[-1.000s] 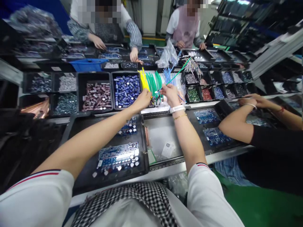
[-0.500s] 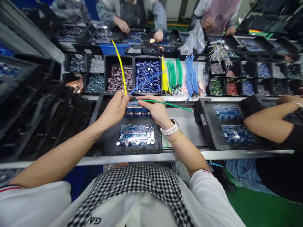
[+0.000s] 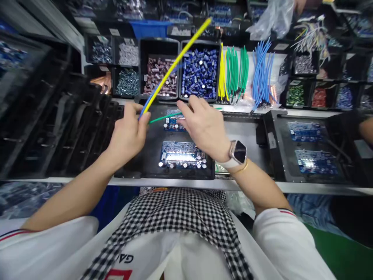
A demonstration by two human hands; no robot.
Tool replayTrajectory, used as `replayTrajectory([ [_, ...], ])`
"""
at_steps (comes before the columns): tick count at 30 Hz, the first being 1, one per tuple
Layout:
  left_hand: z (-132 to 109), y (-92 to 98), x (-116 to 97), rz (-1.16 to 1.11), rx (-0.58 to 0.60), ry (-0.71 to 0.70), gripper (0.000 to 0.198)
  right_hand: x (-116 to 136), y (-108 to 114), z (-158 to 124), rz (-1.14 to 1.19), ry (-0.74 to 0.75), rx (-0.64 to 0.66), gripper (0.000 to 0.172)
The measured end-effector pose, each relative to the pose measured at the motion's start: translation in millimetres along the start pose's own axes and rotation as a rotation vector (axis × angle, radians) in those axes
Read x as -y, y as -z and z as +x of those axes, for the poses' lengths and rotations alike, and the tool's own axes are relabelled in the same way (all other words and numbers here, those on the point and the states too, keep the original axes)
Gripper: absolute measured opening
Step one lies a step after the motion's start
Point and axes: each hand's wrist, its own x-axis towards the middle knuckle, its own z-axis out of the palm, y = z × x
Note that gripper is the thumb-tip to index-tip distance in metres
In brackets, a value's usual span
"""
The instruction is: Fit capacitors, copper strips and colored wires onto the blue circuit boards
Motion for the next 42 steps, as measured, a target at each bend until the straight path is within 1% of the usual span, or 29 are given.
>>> replayTrajectory([
  [2, -5, 0.9, 0, -0.092, 0.038, 0.004, 0.021, -11, -11, 16, -0.129, 0.068, 0.100, 0.017],
  [4, -7, 1.8, 2, -0.190, 0.067, 0.020, 0.018, -20, -27, 29, -0.152, 0.103, 0.181, 0.019],
  [5, -6, 2.2, 5, -0.229, 0.070, 0.033, 0.017, -24, -36, 35, -0.119, 0.116, 0.212, 0.022],
  [8, 0, 2.6, 17, -0.308, 0.043, 0.067, 0.018, -31, -59, 46, 0.138, 0.139, 0.272, 0.025],
  [10, 5, 1.8, 24, -0.341, 0.028, 0.070, 0.020, -34, -71, 51, 0.326, 0.120, 0.271, 0.027],
  [12, 10, 0.8, 29, -0.356, 0.030, 0.067, 0.021, -35, -78, 55, 0.428, 0.081, 0.248, 0.028],
  [14, 13, 0.3, 29, -0.348, 0.041, 0.081, 0.021, -36, -80, 57, 0.458, 0.049, 0.241, 0.031],
  [18, 15, 0.9, 26, -0.329, 0.056, 0.130, 0.022, -37, -76, 57, 0.456, 0.025, 0.267, 0.032],
  [22, 14, -1.0, 26, -0.355, 0.075, 0.142, 0.023, -39, -75, 55, 0.416, 0.041, 0.288, 0.029],
  [25, 13, -4.1, 29, -0.359, 0.089, 0.149, 0.021, -39, -77, 54, 0.352, 0.062, 0.273, 0.025],
  [28, 11, -4.5, 31, -0.365, 0.096, 0.146, 0.020, -37, -79, 54, 0.316, 0.051, 0.251, 0.025],
  [32, 6, 1.6, 34, -0.349, 0.122, 0.146, 0.017, -34, -79, 55, 0.370, 0.090, 0.319, 0.026],
  [35, -1, 6.7, 37, -0.325, 0.147, 0.161, 0.016, -35, -71, 51, 0.439, 0.165, 0.372, 0.023],
  [36, -4, 7.7, 37, -0.321, 0.153, 0.167, 0.016, -36, -65, 49, 0.430, 0.176, 0.357, 0.023],
  [37, -6, 8.4, 37, -0.318, 0.160, 0.172, 0.016, -37, -58, 48, 0.391, 0.164, 0.305, 0.025],
  [38, -8, 8.8, 37, -0.315, 0.168, 0.175, 0.016, -38, -49, 48, 0.321, 0.133, 0.224, 0.027],
  [40, -12, 8.6, 36, -0.305, 0.189, 0.168, 0.017, -40, -31, 53, 0.122, 0.051, 0.037, 0.031],
  [41, -14, 8.1, 36, -0.297, 0.201, 0.160, 0.017, -42, -23, 57, 0.016, 0.023, -0.023, 0.031],
  [42, -15, 7.4, 36, -0.288, 0.212, 0.151, 0.017, -43, -16, 61, -0.082, 0.012, -0.039, 0.030],
])
